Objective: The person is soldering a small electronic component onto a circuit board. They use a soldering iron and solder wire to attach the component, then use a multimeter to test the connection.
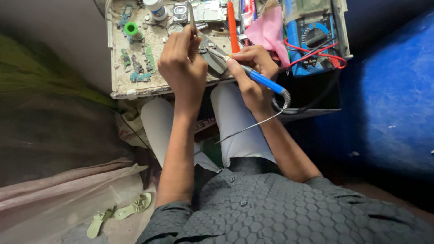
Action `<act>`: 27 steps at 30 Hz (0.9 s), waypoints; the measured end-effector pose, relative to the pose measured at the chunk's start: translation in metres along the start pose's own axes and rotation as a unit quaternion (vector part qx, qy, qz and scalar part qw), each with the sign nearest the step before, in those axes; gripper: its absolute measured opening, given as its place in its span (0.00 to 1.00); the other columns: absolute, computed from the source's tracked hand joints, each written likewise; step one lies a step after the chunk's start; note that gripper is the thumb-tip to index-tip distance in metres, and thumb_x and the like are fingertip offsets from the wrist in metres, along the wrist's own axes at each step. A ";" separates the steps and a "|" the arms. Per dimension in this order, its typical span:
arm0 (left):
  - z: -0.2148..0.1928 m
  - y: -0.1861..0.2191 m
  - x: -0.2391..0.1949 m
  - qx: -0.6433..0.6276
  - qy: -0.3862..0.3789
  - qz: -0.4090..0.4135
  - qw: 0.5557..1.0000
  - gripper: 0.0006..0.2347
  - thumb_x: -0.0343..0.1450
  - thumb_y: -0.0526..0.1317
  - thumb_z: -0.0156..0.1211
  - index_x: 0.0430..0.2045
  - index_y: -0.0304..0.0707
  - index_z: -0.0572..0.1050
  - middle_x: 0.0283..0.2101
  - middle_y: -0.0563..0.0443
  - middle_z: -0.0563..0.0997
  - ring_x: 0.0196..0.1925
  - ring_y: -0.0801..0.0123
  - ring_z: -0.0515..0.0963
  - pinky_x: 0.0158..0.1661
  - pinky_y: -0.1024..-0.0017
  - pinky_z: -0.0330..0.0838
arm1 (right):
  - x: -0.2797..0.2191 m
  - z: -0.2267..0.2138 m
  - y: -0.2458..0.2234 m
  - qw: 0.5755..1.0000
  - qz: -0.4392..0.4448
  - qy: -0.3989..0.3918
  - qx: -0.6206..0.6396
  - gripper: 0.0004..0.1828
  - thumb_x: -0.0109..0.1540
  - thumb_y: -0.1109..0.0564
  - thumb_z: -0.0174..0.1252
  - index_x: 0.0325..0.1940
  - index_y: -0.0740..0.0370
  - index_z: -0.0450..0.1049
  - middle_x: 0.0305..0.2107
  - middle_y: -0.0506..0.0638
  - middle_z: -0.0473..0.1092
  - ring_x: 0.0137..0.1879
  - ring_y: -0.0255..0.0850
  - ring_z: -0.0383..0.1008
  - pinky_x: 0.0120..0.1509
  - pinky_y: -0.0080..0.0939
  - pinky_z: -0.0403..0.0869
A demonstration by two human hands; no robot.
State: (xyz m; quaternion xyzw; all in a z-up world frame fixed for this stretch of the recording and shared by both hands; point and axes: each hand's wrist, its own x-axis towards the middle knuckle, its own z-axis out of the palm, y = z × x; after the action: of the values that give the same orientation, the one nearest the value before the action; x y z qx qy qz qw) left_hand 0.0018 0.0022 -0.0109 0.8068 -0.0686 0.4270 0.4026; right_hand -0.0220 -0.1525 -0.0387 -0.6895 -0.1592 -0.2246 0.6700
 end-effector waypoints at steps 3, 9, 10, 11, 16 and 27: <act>0.001 0.001 0.000 -0.004 -0.002 -0.005 1.000 0.08 0.71 0.27 0.62 0.41 0.37 0.77 0.32 0.47 0.78 0.32 0.56 0.79 0.33 0.60 0.68 | 0.001 -0.001 -0.001 1.000 -0.002 -0.006 -0.011 0.04 0.66 0.69 0.64 0.43 0.71 0.75 0.42 0.52 0.70 0.44 0.33 0.73 0.50 0.31 0.74; 0.001 0.001 -0.001 0.000 0.001 0.000 1.000 0.07 0.71 0.27 0.63 0.41 0.36 0.77 0.33 0.46 0.78 0.33 0.54 0.79 0.34 0.59 0.68 | 0.001 -0.001 0.003 1.000 0.003 -0.002 0.000 0.04 0.65 0.68 0.63 0.43 0.70 0.74 0.42 0.51 0.69 0.44 0.32 0.74 0.50 0.31 0.75; 0.001 0.001 -0.001 0.003 0.000 0.000 1.000 0.07 0.71 0.28 0.63 0.41 0.36 0.77 0.33 0.46 0.78 0.33 0.54 0.79 0.34 0.58 0.68 | 0.000 -0.002 0.004 1.000 0.003 -0.006 -0.001 0.04 0.65 0.68 0.63 0.43 0.70 0.74 0.42 0.51 0.69 0.44 0.32 0.74 0.49 0.31 0.75; 0.001 0.001 -0.001 0.008 0.001 0.002 1.000 0.07 0.71 0.28 0.63 0.41 0.36 0.77 0.33 0.46 0.78 0.33 0.53 0.79 0.34 0.58 0.68 | -0.001 -0.002 0.004 1.000 0.010 -0.004 0.007 0.05 0.65 0.68 0.63 0.43 0.70 0.74 0.42 0.51 0.70 0.44 0.32 0.75 0.49 0.31 0.75; 0.000 0.001 -0.001 -0.002 0.004 -0.004 1.000 0.07 0.70 0.28 0.63 0.39 0.37 0.77 0.33 0.46 0.78 0.33 0.52 0.79 0.34 0.58 0.68 | -0.001 -0.002 0.007 1.000 -0.014 -0.006 0.001 0.05 0.66 0.69 0.64 0.44 0.71 0.75 0.43 0.52 0.71 0.45 0.33 0.74 0.51 0.32 0.75; -0.004 0.003 -0.002 -0.002 0.009 0.009 1.000 0.07 0.69 0.27 0.62 0.38 0.36 0.78 0.33 0.45 0.79 0.33 0.51 0.80 0.34 0.58 0.68 | -0.003 -0.005 0.010 1.000 -0.014 -0.014 0.022 0.05 0.65 0.68 0.64 0.43 0.69 0.75 0.42 0.51 0.72 0.44 0.32 0.76 0.50 0.32 0.76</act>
State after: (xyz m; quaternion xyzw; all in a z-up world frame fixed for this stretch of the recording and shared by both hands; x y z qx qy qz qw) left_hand -0.0035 0.0025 -0.0093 0.8016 -0.0730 0.4376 0.4009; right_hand -0.0200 -0.1575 -0.0484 -0.6753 -0.1829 -0.2204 0.6797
